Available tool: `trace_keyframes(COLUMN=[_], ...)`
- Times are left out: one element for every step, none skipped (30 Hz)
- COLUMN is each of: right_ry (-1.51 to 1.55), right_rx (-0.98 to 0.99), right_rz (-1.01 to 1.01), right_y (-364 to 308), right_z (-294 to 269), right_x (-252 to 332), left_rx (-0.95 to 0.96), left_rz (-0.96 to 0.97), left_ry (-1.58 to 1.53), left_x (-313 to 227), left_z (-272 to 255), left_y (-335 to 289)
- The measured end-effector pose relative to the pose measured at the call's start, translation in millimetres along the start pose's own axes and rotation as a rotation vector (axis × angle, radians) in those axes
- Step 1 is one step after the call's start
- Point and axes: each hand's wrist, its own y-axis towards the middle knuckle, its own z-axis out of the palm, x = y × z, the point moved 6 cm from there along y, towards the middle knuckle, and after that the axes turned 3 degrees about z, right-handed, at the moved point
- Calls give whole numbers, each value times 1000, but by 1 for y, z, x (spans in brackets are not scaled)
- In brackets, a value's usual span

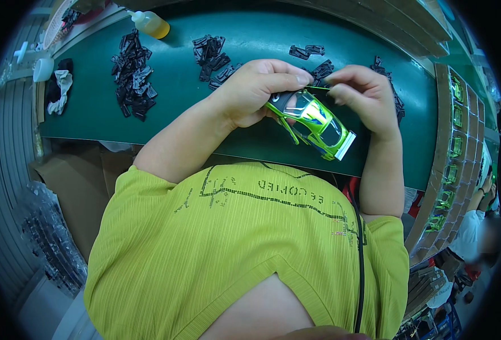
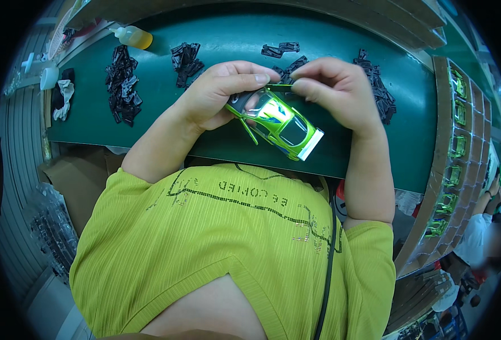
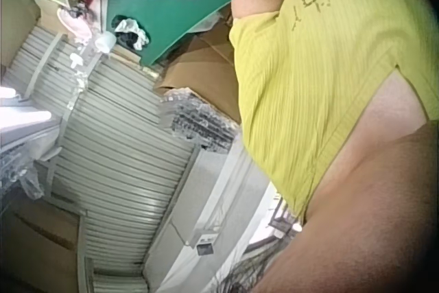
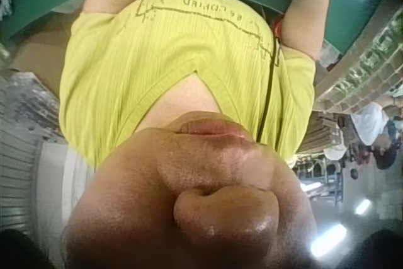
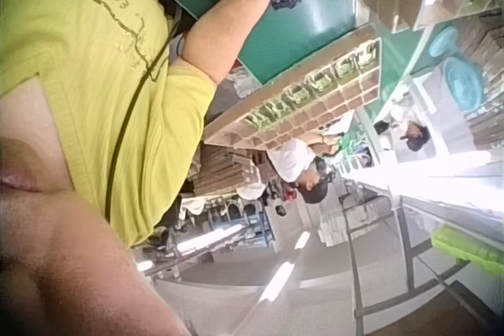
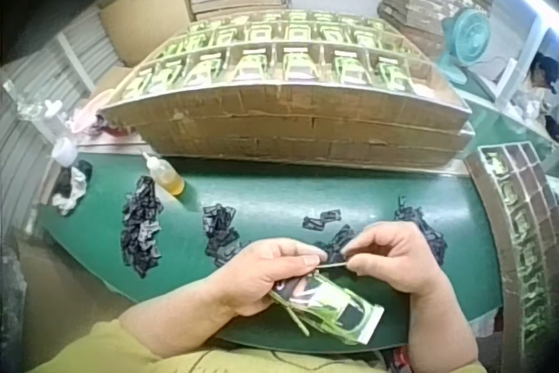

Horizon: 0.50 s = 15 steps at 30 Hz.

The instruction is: The person applies adhesive from a bottle onto small plastic components, then takes toy car bodies and attaches the plastic components to them by hand.

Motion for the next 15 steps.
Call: trace_keyframes(right_ry=[-12,-23,-25,-33,-49,-63,-103,-100,-163,-228,-323,-325,-452,-579,-652], right_rx=[-65,-127,-173,-234,-283,-328,-323,-306,-234,-164,-81,-66,-11,43,34], right_rz=[-4,-9,-60,-78,-79,-81,-70,-78,-70,-62,-93,-98,-135,-170,-183], right_y=[-1,-1,0,-1,-2,-3,-2,2,7,11,19,28,34,39,43], right_z=[-12,-24,-31,-38,-44,-47,-44,-37,-26,-13,3,17,33,47,57], right_x=[1,2,7,10,12,14,20,25,29,33,37,40,43,45,46], left_rx=[-20,-41,-79,-88,-129,-174,-117,-132,-122,-112,-135,-147,-172,-196,-196], left_rz=[4,9,19,28,39,52,61,73,97,120,132,142,153,162,159], left_ry=[11,21,16,14,24,35,16,14,25,37,78,71,92,113,108], left_x=[-1,-2,-3,-3,-2,-2,3,6,9,12,15,17,17,16,19], left_z=[-2,-5,-10,-11,-14,-20,-25,-30,-31,-33,-37,-38,-38,-38,-40], left_y=[-5,-10,-16,-23,-31,-39,-46,-54,-61,-69,-75,-80,-81,-82,-82])
